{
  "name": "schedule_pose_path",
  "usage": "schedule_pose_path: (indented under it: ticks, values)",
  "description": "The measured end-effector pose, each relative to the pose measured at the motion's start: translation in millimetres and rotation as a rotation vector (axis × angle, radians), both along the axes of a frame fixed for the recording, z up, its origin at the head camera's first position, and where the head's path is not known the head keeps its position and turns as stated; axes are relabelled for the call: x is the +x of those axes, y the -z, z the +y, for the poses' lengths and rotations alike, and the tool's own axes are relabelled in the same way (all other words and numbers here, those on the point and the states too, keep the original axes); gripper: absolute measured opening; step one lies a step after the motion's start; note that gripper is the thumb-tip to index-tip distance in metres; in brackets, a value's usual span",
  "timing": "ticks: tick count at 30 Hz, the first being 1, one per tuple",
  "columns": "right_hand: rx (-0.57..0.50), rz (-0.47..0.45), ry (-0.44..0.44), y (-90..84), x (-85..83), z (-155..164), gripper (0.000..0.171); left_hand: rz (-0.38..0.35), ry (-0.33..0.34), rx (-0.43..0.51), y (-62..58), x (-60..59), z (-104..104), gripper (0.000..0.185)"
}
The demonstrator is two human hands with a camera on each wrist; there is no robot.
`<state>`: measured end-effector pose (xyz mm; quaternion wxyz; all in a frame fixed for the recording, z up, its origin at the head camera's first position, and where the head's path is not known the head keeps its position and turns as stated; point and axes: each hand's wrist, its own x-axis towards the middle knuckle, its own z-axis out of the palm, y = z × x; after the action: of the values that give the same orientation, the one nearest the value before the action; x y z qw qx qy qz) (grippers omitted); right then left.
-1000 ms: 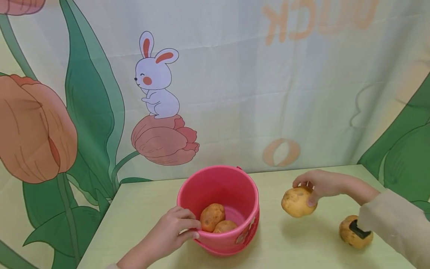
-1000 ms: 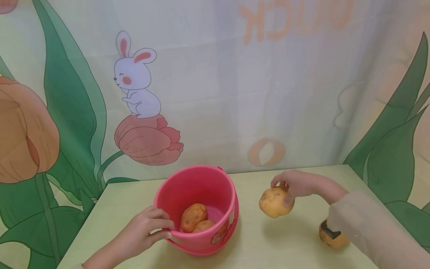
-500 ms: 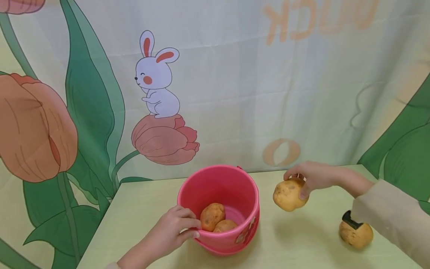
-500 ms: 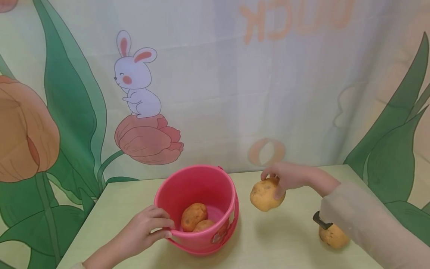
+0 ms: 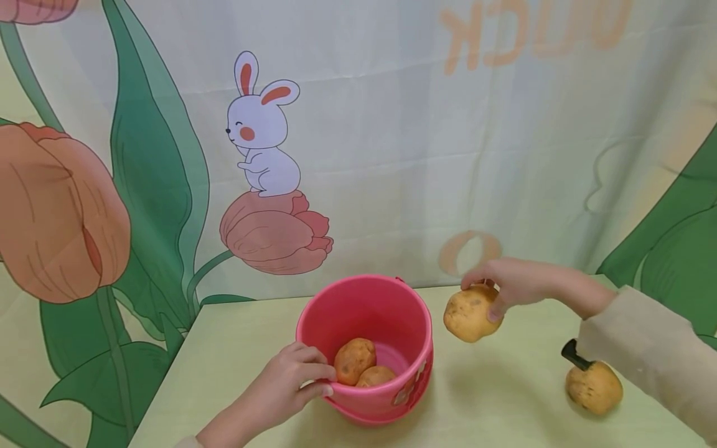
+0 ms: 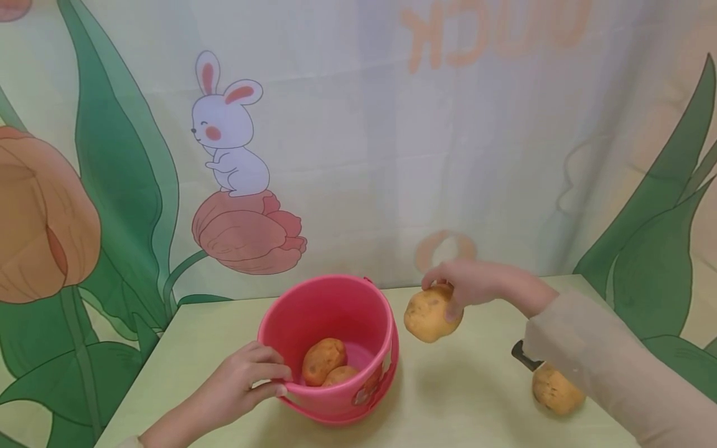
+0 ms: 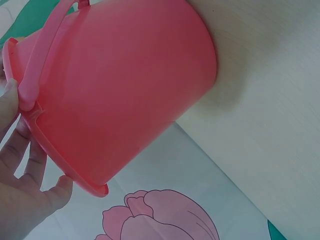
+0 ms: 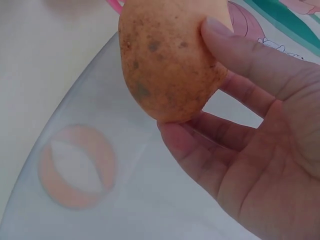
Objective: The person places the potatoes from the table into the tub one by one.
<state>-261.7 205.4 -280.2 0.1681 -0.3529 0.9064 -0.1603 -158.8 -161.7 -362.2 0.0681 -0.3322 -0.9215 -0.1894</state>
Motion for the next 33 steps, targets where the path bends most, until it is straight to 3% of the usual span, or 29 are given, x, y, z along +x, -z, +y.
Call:
schedule_pose_path:
  ticks: [12, 33]
  values:
    - [0.023, 0.034, -0.013, -15.8, 4.9, -17.2, 0.046, -0.035, -0.02, -0.004, 0.3, 0.4, 0.4, 0.016]
    - [0.098, 0.125, -0.071, -30.3, 11.0, -55.7, 0.044, -0.011, -0.005, 0.007, 1.5, 0.1, -0.7, 0.016]
